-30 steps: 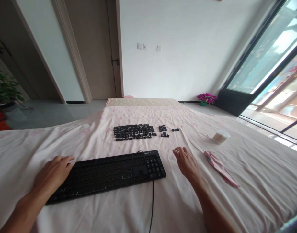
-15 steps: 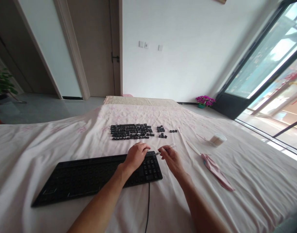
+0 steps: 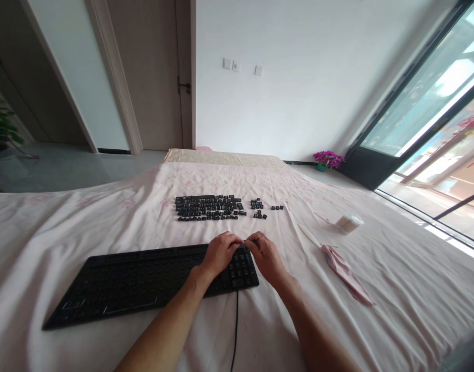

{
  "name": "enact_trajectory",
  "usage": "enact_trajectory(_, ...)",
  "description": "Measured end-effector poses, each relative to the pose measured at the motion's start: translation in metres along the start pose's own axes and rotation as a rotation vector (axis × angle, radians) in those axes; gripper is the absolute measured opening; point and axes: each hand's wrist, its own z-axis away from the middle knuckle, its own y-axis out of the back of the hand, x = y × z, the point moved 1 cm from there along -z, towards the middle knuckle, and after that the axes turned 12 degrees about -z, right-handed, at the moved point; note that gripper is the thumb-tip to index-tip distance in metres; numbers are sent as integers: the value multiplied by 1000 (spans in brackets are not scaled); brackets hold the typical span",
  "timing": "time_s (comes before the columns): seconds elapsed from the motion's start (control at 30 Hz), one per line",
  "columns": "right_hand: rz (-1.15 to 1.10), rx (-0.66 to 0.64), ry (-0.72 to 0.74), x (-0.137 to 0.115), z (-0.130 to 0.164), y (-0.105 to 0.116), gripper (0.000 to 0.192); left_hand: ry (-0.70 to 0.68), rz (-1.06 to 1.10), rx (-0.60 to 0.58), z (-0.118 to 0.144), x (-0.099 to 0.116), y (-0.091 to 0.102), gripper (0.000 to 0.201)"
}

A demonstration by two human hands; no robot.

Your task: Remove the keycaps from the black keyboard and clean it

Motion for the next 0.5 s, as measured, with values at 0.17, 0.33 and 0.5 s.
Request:
enact_trajectory(0.17,61,-61,38,-1,-2,-8,15,-19,-88,4,1,-1,-2,14)
enact_trajectory(0.33,43,-92,44,8,-7,-8,14,-24,-115,7,2,-2,-3,16)
enact_trajectory(0.5,40,-66,32,16,-10,-1,17,-33,-56,7,3,-2,-4,16)
